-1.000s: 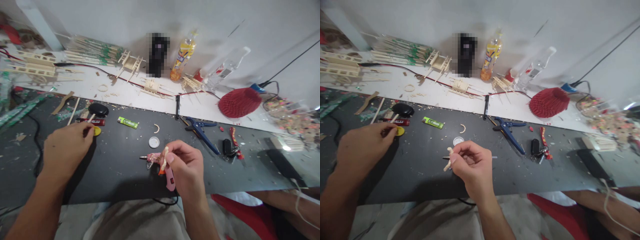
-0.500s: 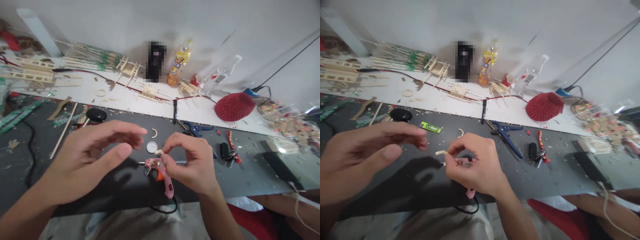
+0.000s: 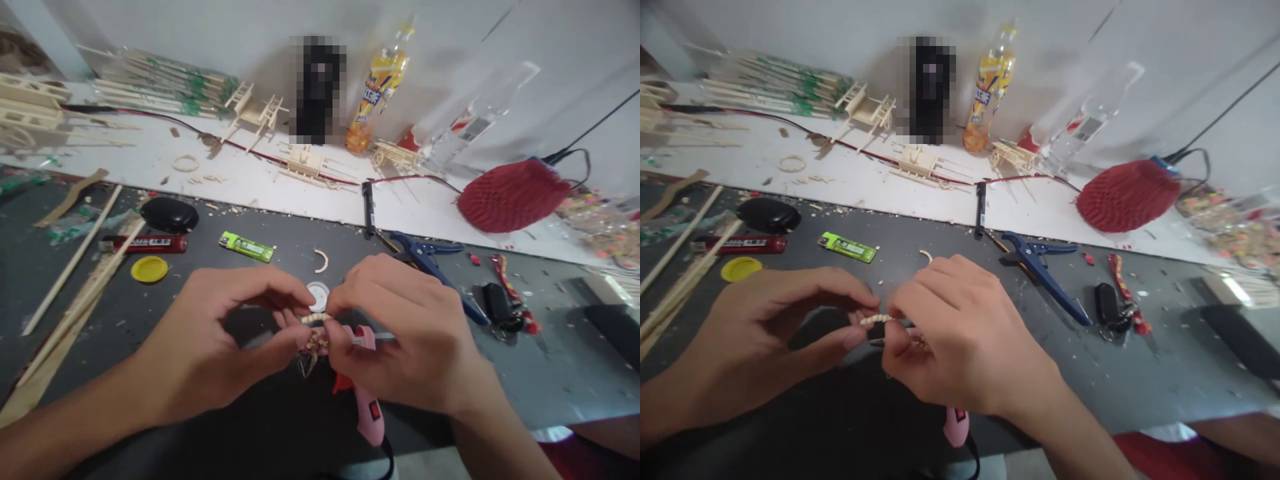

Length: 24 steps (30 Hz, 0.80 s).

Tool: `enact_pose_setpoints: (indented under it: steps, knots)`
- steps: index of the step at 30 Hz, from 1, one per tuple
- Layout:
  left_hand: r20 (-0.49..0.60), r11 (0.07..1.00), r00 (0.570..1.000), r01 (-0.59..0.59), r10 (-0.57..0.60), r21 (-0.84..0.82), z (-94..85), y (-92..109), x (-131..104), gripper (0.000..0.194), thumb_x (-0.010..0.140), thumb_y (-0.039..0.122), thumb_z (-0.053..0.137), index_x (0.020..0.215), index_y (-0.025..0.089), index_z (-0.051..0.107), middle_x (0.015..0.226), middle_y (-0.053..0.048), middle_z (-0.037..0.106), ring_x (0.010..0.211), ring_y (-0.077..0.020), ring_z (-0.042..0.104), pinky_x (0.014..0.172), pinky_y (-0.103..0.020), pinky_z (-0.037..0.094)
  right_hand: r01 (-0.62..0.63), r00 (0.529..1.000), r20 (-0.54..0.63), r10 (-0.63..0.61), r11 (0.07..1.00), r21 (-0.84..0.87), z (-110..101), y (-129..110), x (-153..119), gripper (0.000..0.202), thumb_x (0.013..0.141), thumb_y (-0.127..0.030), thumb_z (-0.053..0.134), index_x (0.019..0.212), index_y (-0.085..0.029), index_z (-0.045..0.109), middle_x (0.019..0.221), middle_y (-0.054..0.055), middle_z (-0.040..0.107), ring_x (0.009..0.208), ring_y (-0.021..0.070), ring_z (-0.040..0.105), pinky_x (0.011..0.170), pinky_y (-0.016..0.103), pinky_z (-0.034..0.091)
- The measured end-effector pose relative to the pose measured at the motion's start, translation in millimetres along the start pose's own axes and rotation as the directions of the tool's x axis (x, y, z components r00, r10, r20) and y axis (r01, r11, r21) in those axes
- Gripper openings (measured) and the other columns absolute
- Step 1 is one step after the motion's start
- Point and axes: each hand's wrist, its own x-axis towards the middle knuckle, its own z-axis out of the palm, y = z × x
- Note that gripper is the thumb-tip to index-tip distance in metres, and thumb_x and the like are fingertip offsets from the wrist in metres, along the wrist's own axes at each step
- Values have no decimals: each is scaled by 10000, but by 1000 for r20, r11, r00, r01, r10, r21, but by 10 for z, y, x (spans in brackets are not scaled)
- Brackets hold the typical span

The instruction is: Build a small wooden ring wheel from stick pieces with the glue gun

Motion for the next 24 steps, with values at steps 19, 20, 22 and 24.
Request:
enact_pose_setpoints:
  steps: [19, 20, 22, 24]
  knots:
    - [-90, 982, 995, -30, 48, 185, -4, 83, 5, 91, 897, 277, 866, 849, 349, 897, 700, 100, 841, 527, -107, 714, 589, -152, 609, -26, 999, -26, 29, 995, 97, 92, 45, -71, 116, 942, -104, 702, 921, -214, 734, 737, -6, 733, 655, 156, 574, 637, 358, 423]
    - [-95, 981, 994, -26, 46, 192, -4, 85, 4, 92, 892, 276, 866, 843, 349, 895, 699, 104, 842, 528, -104, 719, 585, -146, 604, -10, 1000, -28, 13, 994, 109, 96, 53, -70, 122, 947, -105, 702, 917, -222, 724, 735, -8, 737, 654, 156, 576, 640, 358, 425]
    - [-111, 979, 993, -26, 49, 204, -10, 87, 6, 94, 889, 279, 867, 844, 357, 894, 692, 116, 837, 513, -95, 709, 581, -139, 600, 3, 999, -34, 2, 991, 135, 107, 59, -68, 145, 952, -100, 699, 909, -238, 704, 717, -20, 735, 646, 153, 584, 646, 353, 429]
    - [-114, 977, 992, -33, 58, 210, -17, 90, 11, 102, 898, 281, 869, 864, 372, 899, 692, 128, 836, 502, -90, 698, 583, -138, 604, -7, 999, -45, 15, 987, 160, 114, 55, -65, 167, 954, -91, 690, 908, -251, 691, 704, -31, 728, 632, 144, 589, 645, 341, 434]
